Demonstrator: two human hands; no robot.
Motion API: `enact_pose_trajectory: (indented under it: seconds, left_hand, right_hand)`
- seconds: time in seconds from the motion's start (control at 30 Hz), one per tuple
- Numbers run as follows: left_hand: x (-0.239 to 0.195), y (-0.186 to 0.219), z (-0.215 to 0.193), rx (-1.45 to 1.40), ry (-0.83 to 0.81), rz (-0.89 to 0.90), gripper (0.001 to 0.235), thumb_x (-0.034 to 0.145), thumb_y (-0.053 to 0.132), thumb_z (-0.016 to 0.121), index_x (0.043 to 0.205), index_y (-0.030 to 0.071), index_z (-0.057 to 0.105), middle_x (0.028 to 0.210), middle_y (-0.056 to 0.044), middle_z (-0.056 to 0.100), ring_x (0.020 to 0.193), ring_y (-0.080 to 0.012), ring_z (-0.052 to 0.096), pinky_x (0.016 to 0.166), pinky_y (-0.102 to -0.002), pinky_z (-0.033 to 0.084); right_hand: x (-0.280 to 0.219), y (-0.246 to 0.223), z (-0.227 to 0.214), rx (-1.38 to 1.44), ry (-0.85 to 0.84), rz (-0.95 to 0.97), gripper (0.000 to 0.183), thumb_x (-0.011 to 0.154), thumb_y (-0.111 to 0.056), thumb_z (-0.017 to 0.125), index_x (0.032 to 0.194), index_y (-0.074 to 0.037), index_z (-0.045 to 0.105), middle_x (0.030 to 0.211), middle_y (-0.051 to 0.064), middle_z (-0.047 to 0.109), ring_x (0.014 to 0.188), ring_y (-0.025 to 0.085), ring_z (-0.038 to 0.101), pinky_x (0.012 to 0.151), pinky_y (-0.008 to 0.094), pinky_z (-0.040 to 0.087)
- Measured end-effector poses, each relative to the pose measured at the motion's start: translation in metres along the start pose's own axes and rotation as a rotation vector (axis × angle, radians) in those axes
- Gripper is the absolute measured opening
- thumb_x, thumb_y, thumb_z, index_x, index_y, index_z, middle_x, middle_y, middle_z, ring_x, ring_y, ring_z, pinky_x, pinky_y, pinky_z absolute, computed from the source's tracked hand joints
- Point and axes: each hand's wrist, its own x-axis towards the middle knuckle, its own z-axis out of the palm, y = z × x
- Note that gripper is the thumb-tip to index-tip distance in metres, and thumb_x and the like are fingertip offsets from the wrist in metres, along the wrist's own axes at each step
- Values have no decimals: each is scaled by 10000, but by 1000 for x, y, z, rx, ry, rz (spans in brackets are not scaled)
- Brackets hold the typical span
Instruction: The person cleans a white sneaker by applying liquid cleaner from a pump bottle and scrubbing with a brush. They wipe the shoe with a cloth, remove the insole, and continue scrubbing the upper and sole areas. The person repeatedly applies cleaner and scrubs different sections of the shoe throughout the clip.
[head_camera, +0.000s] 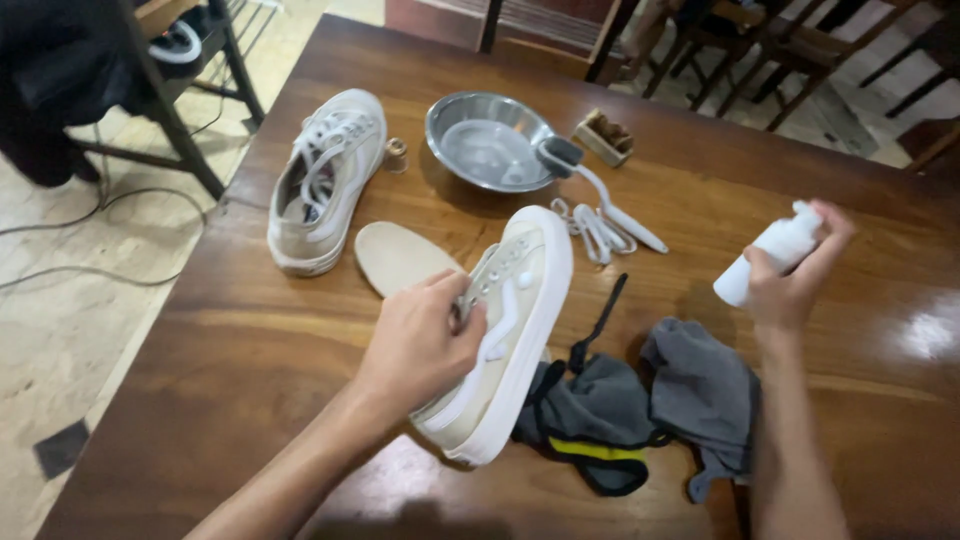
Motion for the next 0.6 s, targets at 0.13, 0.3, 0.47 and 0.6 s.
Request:
enact_pose_trajectory:
  seconds: [0.13, 0.3, 0.47, 0.6]
  left_hand:
    - [14, 13, -5, -274, -281, -378, 160, 860, 245, 533, 773, 111, 541, 706, -45, 614, 685, -223, 553, 669, -385, 415]
    - [15, 24, 20, -1405, -108, -734, 141, 834, -4, 512, 918, 55, 609, 801, -115, 641, 691, -199, 607, 627, -281, 481]
    - [9, 27, 12, -1677, -63, -947, 577, 839, 19, 449, 1412, 87, 467, 1300, -170, 625, 1054, -246, 604, 974, -363, 492]
    - [2, 18, 18, -1667, -206, -769, 644, 799, 64, 528, 1436, 26, 441, 1263, -221, 625, 1048, -301, 617, 980, -440, 516]
  right_hand:
    - [-16, 29, -6, -116, 125, 141, 582, 804, 85, 650, 1251, -76, 313, 1254, 215, 423, 1024, 314, 496, 886, 426, 453]
    - [-27, 66, -6, -161, 158, 175, 640, 776, 36, 744, 1240, -72, 316, 1251, 239, 479, 991, 325, 552, 888, 424, 457]
    - [-27, 53, -3, -167, 100, 168, 730, 764, -8, 808, 1294, -51, 307, 1303, 219, 431, 1050, 319, 530, 946, 407, 424]
    - [-8, -11, 6, -461, 233, -67, 794, 833, -160, 889, 1389, -24, 340, 1465, 306, 309, 1407, 509, 271, 1107, 723, 303]
